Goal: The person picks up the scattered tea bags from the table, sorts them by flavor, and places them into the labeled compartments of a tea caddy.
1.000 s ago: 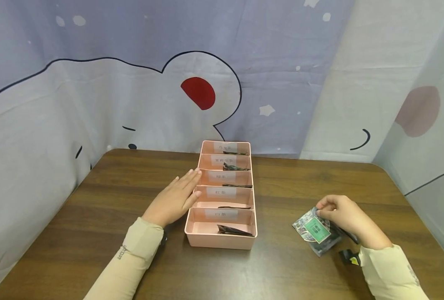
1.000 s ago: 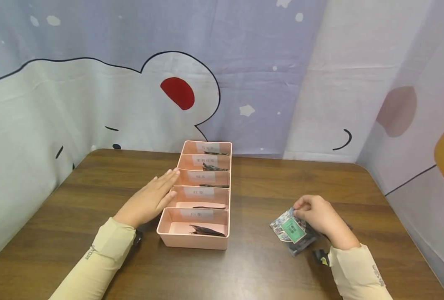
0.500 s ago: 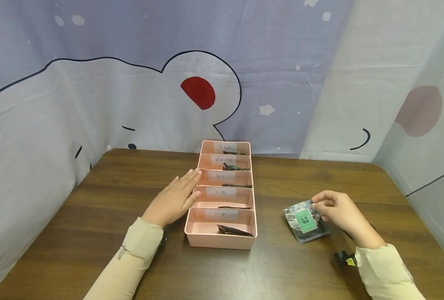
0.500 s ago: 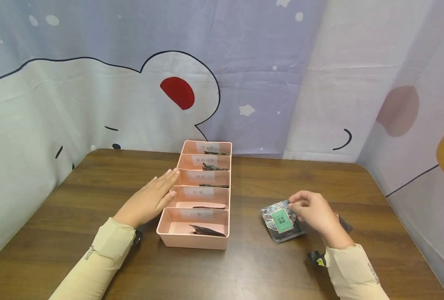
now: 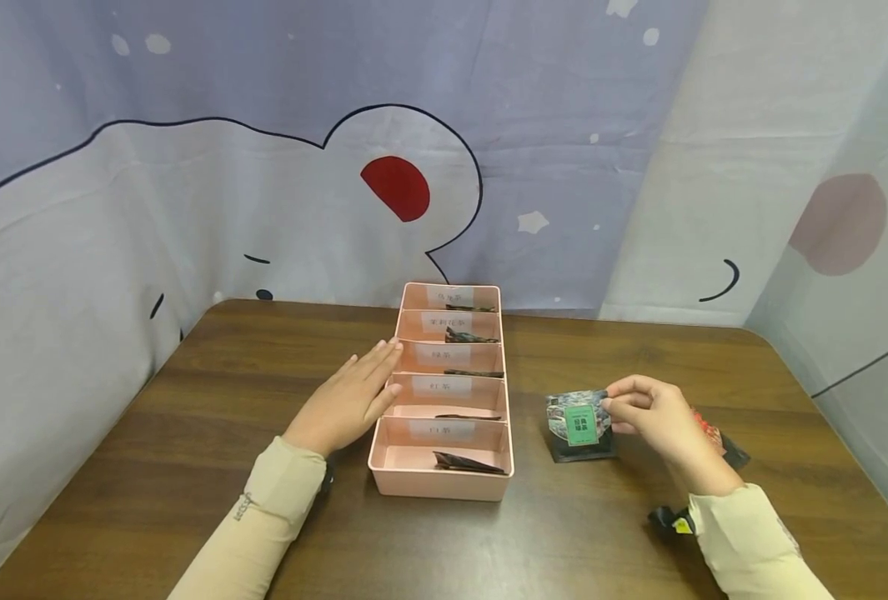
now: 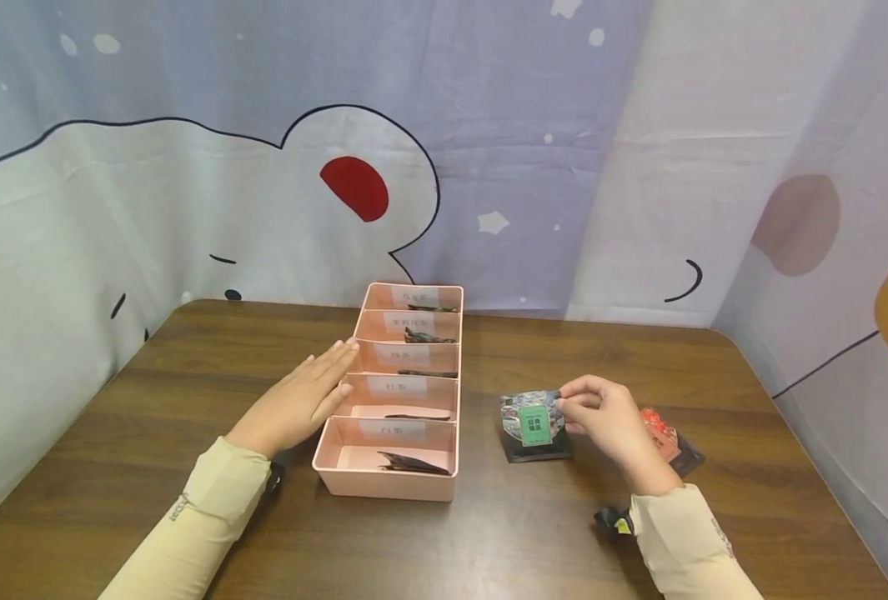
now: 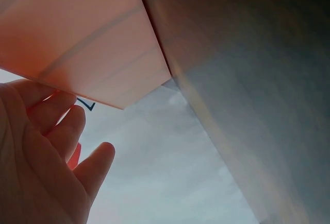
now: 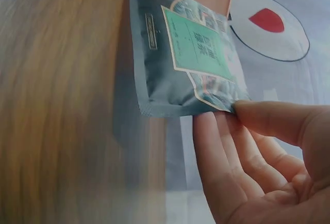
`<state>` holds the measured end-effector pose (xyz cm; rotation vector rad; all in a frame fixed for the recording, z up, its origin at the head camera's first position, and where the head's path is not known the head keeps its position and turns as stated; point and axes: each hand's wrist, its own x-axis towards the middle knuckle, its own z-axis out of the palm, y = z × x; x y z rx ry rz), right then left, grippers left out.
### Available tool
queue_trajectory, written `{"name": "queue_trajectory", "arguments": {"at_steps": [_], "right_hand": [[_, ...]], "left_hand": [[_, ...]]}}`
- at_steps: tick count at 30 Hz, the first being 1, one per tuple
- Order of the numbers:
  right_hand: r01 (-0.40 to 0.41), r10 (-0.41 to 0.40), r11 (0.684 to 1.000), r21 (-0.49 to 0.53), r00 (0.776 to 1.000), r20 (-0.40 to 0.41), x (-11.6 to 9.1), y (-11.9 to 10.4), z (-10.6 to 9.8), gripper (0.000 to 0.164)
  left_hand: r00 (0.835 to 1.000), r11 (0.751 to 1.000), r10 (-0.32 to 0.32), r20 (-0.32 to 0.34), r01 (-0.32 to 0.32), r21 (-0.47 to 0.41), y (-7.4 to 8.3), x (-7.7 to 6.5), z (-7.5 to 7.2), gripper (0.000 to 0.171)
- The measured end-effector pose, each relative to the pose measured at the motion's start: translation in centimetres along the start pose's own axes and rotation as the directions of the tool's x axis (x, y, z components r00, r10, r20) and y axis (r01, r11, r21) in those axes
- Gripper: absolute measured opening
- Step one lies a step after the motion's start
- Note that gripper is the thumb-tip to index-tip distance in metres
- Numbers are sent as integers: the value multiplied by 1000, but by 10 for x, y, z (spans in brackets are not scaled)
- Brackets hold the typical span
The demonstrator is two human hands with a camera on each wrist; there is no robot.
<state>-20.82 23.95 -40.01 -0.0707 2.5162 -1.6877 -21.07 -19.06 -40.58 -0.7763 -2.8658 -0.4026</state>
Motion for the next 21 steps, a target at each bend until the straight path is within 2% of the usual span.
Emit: {"name": "queue_trajectory", "arguments": {"at_steps": [8,12,16,21], "right_hand": [[33,-29,999,39,996,-79,7,-9,13,28],[97,-90,994,49,986,-143,10,-14,22,27],[192,-173,979,67,960,-218,12,-20,30,25],[294,-253,953,76,907,-336,15,-30,40,20]], "left_hand": [[1000,1000,5,-5,-5,5,0,0,1,62],[1000,1000,1,0,-1,1,0,0,0,62],[1000,1000,-3,2,3,0,0,1,0,62],[1000,1000,-6,4,6,-1,-1,1,0,62]]}}
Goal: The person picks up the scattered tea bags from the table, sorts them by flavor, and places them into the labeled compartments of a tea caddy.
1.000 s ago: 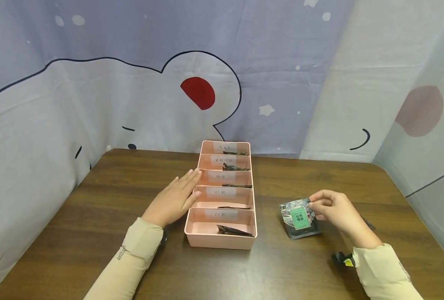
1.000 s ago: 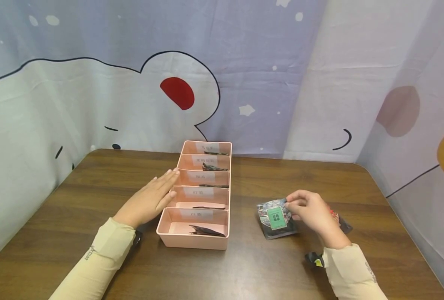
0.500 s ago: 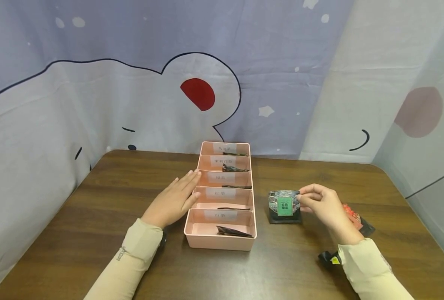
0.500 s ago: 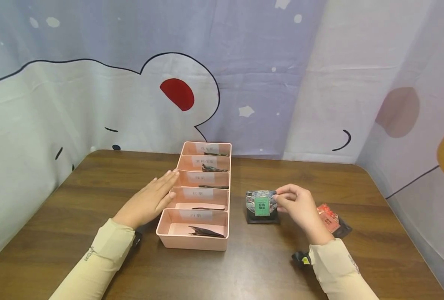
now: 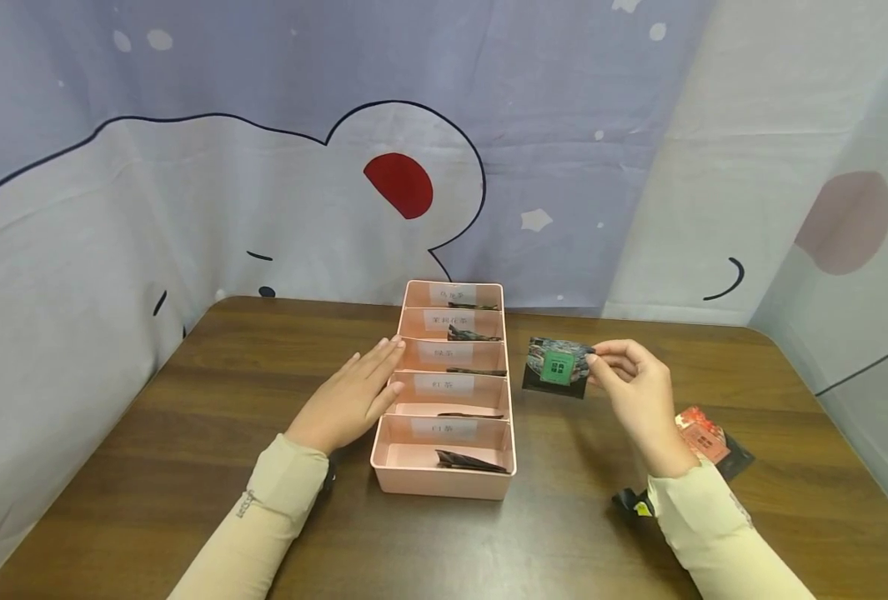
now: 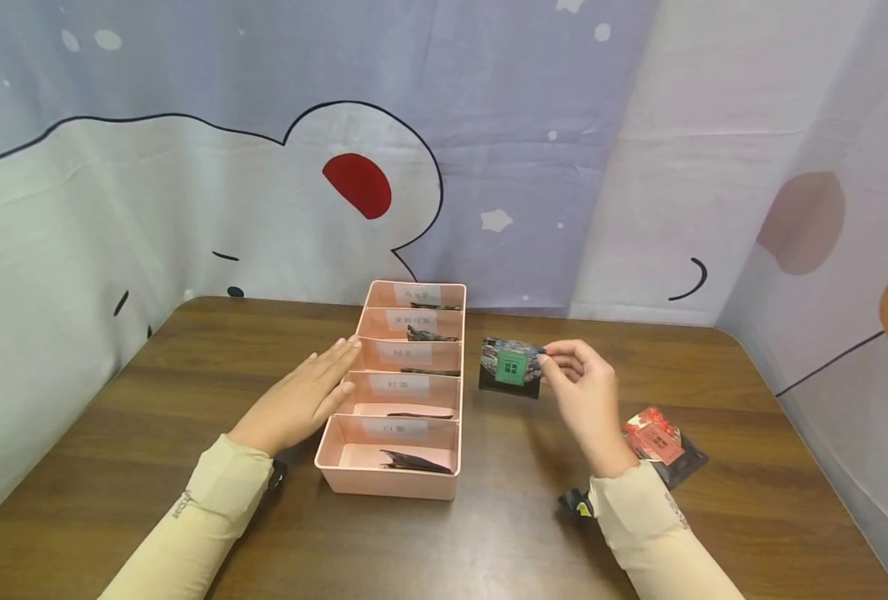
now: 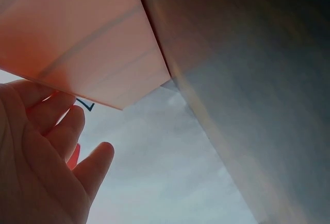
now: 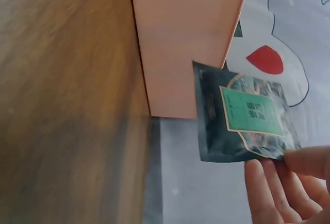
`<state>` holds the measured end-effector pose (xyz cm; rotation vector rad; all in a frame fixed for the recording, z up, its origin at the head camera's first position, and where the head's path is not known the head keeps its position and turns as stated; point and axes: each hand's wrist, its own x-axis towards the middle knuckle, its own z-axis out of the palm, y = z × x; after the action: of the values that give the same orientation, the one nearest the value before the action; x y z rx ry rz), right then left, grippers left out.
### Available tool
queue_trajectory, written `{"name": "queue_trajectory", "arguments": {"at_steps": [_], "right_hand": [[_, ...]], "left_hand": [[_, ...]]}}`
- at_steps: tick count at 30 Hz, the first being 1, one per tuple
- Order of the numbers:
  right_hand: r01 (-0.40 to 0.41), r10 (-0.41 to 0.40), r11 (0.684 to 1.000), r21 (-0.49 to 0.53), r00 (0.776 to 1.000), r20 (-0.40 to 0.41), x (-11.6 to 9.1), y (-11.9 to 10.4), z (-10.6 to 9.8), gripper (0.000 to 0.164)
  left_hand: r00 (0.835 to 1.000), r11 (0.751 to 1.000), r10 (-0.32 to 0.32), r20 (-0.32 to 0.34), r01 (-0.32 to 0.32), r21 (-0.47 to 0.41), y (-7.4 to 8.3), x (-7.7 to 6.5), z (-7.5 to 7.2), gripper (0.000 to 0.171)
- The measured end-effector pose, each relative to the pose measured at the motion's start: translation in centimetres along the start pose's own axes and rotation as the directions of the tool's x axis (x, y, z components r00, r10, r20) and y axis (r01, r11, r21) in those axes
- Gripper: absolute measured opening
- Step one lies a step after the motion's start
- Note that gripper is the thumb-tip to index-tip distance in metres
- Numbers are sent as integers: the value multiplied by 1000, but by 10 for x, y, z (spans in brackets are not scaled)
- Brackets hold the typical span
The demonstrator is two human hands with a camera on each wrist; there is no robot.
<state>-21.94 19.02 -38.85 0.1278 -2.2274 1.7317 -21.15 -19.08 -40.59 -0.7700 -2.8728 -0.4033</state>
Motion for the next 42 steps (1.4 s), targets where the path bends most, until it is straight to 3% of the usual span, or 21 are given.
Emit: {"name": "queue_trajectory", "arguments": {"at_steps": [11,19,29,42], "right_hand": [[169,-157,982,79,978,-136,4,-20,20,13],[275,-259,953,126,957,-133,8,-32,38,11],[303,-292,931,203,953,-82,13,-42,67,12],[240,-246,960,147,969,24,10,-30,90,9]], "left_hand": [[1000,1000,-3,5,3,-5,0,1,-1,62],[1000,1000,-2,3,2,-2,0,0,0,62],[1000,1000,0,-3,0,-5,1,0,0,62],[1000,1000,-3,2,3,-8,1,0,0,62]]}}
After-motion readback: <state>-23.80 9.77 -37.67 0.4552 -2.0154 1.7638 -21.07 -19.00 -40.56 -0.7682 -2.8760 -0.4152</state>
